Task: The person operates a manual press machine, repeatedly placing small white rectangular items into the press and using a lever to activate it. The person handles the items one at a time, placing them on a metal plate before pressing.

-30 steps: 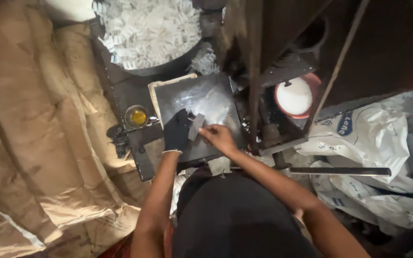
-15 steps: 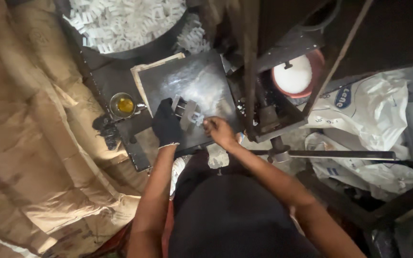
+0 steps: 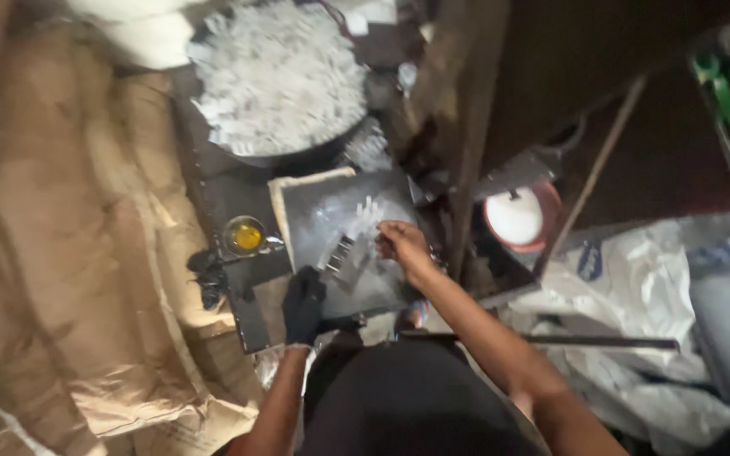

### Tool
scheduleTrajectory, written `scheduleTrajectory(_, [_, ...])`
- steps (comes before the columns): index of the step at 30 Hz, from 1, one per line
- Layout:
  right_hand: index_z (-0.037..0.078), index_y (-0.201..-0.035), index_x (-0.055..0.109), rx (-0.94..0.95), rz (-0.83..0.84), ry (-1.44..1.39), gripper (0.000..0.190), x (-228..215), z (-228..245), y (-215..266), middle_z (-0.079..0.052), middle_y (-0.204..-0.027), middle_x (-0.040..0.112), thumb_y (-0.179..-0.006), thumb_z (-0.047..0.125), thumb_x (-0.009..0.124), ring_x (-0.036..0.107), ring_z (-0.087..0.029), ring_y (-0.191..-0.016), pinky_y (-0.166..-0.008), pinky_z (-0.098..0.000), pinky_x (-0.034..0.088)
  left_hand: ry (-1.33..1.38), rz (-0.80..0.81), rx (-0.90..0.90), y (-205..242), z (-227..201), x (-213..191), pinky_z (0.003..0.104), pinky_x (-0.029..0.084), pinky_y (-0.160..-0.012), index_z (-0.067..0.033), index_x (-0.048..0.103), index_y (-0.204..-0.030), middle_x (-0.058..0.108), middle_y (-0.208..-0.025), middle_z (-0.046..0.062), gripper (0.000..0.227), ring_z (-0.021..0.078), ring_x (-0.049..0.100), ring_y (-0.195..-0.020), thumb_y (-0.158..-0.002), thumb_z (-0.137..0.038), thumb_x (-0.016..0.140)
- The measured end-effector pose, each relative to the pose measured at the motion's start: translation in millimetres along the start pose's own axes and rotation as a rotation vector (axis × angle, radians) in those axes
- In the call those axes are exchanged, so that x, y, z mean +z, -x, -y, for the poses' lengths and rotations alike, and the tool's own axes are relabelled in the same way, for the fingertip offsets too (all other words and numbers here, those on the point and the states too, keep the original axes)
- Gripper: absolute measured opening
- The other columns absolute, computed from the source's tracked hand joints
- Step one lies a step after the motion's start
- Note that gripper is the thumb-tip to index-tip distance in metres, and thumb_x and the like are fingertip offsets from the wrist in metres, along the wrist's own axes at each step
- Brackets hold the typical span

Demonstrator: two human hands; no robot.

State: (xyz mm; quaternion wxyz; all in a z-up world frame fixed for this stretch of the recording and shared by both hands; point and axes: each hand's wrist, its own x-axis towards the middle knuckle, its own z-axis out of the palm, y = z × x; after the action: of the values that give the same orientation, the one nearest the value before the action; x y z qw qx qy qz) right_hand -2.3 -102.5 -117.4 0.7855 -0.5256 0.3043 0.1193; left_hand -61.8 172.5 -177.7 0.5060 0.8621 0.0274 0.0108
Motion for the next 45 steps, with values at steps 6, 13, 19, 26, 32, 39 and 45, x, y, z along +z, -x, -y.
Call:
scheduleTrajectory(6, [0.004,-0.103,0.071,-0.119,0.066,0.164,0.021,91,38,-107,-0.007,-0.082,0.069,-0.098,0.025,0.067,0.067,-0.015,-0.066,-0.053,-0.0317,0.053,0.133,0.136,-0.299,0,-63,-17,0.036,0.057,-0.088,-0.0102,0.049,-0.148,0.07,-0.119,0.013,0.078,0.0231,0.069,-0.101,-0.078,-0.018,0.083])
scheduleTrajectory(13, [0.002,-0.121,0.067,-0.652,0.049,0.642,0.031,169,54,-171,-0.009,-0.088,0.075,-0.098,0.021,0.059,0.071,-0.021,-0.074,-0.07,-0.0348,0.058,0.273,0.159,-0.231,0,-108,-42,0.04,0.061,-0.08,-0.0089,0.033,-0.152,0.06,-0.131,0.014,0.109,0.031,0.066,-0.101,-0.06,-0.013,0.092])
scheduleTrajectory(19, [0.007,-0.13,0.062,-0.89,0.442,1.479,0.045,111,49,-20,-0.022,-0.143,0.056,-0.089,0.024,0.072,0.05,-0.039,-0.137,-0.111,-0.0479,0.043,0.105,0.121,-0.052,-17,-120,-45,0.04,0.057,-0.091,0.0005,0.038,-0.146,0.065,-0.123,0.02,0.11,0.0321,0.069,-0.106,-0.058,-0.026,0.096])
scheduleTrajectory(26, [0.01,-0.128,0.061,-1.196,0.584,2.043,0.049,96,83,43,-0.013,-0.136,0.057,-0.079,0.01,0.062,0.047,-0.035,-0.137,-0.115,-0.0491,0.035,-0.177,0.041,-0.103,-32,-147,-32,0.046,0.055,-0.085,-0.0086,0.07,-0.11,0.073,-0.103,0.016,0.049,0.0376,0.07,-0.099,-0.069,-0.028,0.087])
scheduleTrajectory(32, [0.014,-0.115,0.063,-1.125,0.614,2.019,0.02,85,76,40,-0.007,-0.113,0.063,-0.096,0.015,0.056,0.058,-0.028,-0.123,-0.119,-0.0503,0.036,-0.192,-0.069,-0.011,-15,-136,-9,0.049,0.054,-0.079,-0.0077,0.07,-0.109,0.071,-0.102,0.019,0.044,0.0405,0.069,-0.092,-0.07,-0.023,0.082])
scheduleTrajectory(39, [0.012,-0.118,0.068,-1.066,0.363,1.52,0.029,30,72,115,-0.012,-0.114,0.068,-0.089,0.015,0.066,0.063,-0.032,-0.11,-0.093,-0.0436,0.049,-0.084,0.092,-0.213,34,-82,34,0.046,0.055,-0.082,-0.0031,0.068,-0.106,0.072,-0.098,0.02,0.028,0.0379,0.071,-0.092,-0.089,-0.024,0.074])
scheduleTrajectory(45, [0.009,-0.091,0.076,-1.189,-0.195,1.06,0.009,-79,75,178,-0.009,-0.082,0.073,-0.09,0.019,0.075,0.071,-0.027,-0.067,-0.06,-0.0376,0.055,0.293,0.439,-0.213,27,-114,107,0.038,0.061,-0.083,-0.0054,0.06,-0.126,0.072,-0.116,0.015,0.056,0.0287,0.073,-0.1,-0.083,-0.036,0.077])
